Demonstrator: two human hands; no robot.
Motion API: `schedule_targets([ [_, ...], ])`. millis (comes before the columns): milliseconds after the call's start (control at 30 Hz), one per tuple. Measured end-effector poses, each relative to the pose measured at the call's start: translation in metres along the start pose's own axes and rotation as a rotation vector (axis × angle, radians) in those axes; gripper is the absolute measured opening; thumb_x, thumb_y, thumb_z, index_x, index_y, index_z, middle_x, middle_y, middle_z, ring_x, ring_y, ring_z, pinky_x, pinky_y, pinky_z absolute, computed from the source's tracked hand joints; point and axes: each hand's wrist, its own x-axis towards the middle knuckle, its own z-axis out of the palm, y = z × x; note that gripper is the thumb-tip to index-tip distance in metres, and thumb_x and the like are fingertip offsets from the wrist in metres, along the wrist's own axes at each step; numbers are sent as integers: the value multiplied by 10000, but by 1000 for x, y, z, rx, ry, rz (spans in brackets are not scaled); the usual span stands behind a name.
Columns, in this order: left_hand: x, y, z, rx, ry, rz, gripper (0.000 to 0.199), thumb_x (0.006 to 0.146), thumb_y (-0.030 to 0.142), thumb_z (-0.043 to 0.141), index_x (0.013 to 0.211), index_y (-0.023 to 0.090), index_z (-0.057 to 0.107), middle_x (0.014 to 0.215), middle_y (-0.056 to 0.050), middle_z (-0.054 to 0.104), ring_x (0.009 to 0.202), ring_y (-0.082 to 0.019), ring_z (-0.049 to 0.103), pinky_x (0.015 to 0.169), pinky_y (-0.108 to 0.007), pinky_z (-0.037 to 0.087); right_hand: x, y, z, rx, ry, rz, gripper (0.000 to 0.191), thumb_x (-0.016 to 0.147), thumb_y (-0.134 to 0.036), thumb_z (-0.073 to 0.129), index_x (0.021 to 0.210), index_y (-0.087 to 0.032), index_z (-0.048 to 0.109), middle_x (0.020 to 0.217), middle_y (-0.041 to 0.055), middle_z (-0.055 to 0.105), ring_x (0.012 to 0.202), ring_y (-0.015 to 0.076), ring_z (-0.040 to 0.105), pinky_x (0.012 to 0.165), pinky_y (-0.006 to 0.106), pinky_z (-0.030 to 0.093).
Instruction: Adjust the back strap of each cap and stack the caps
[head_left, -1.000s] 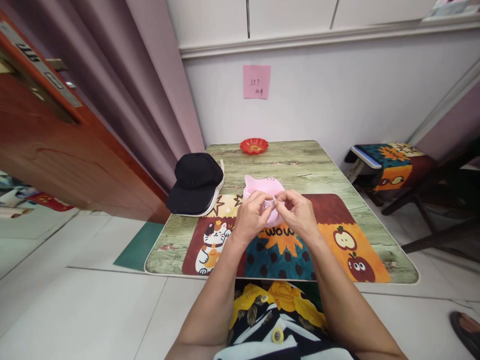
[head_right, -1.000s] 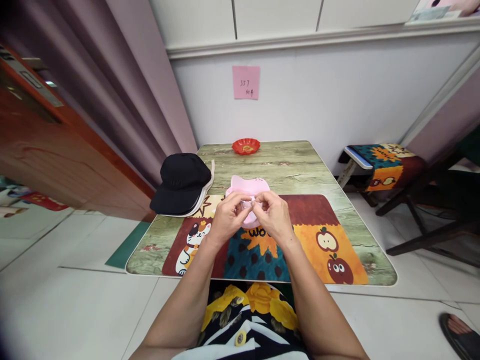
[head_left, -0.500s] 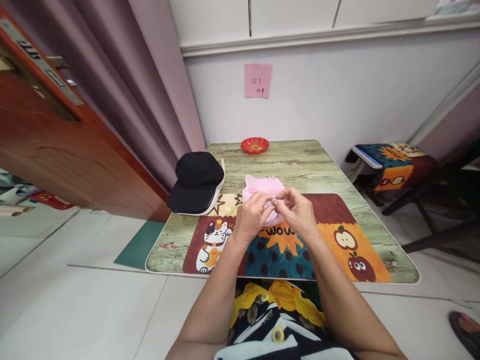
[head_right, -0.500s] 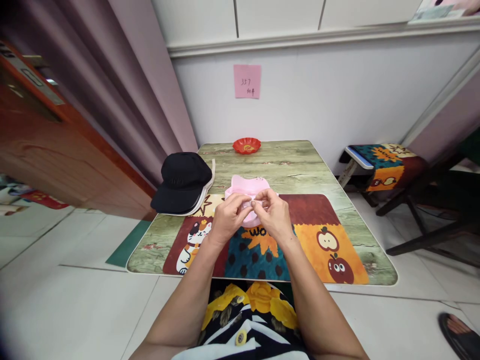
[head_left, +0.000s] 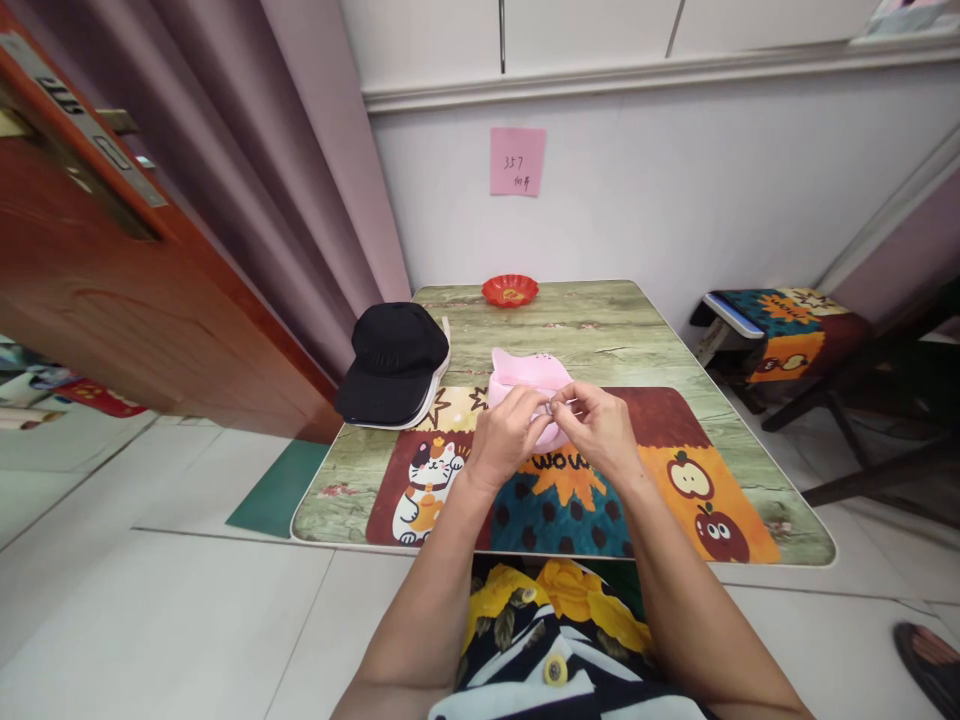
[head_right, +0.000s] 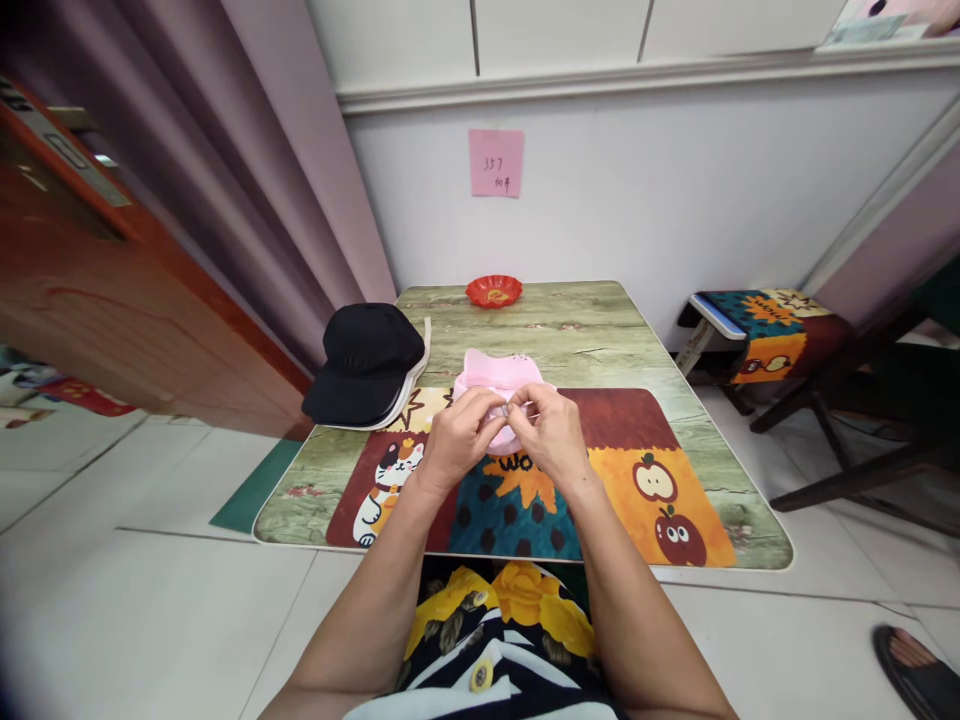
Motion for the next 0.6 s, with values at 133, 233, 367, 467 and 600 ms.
schedule_targets([
  [133,-1,-1,2,70,-35,48,141,1004,252,492,1033,190,616,982,-66,707,939,-177,690,776,-267,518,0,-1,-4,-47,-37,20,108,802,-260,603,728,-219,669,648,-12,652,541,136,560,569,257,409],
  [233,-2,-2,3,91,-48,87,134,1003,246,490,1035,185,605,986,-66,701,923,-176,686,748,-264,516,0,-1,-6,-71,-70,37,105,795,-253,598,726,-219,670,634,-11,657,537,139,556,566,261,400],
  [367,-2,-2,3,104,-56,92,123,998,233,493,1042,188,599,997,-66,700,935,-175,686,754,-263,519,1,2,-5,-70,-67,55,107,793,-261,611,722,-218,678,634,-5,680,517,137,546,554,261,399],
  [467,-1,-1,3,95,-19,54,123,1003,255,498,1031,191,599,990,-67,702,955,-180,688,771,-264,525,0,7,-2,42,-69,102,141,817,-329,647,757,-213,700,640,2,703,517,144,569,544,261,420],
  [600,-2,0,4,63,31,28,123,996,250,508,1050,190,601,1019,-82,707,985,-190,683,789,-277,534,-2,16,8,308,-63,195,222,806,-424,706,806,-202,708,703,30,734,604,179,658,585,280,508],
])
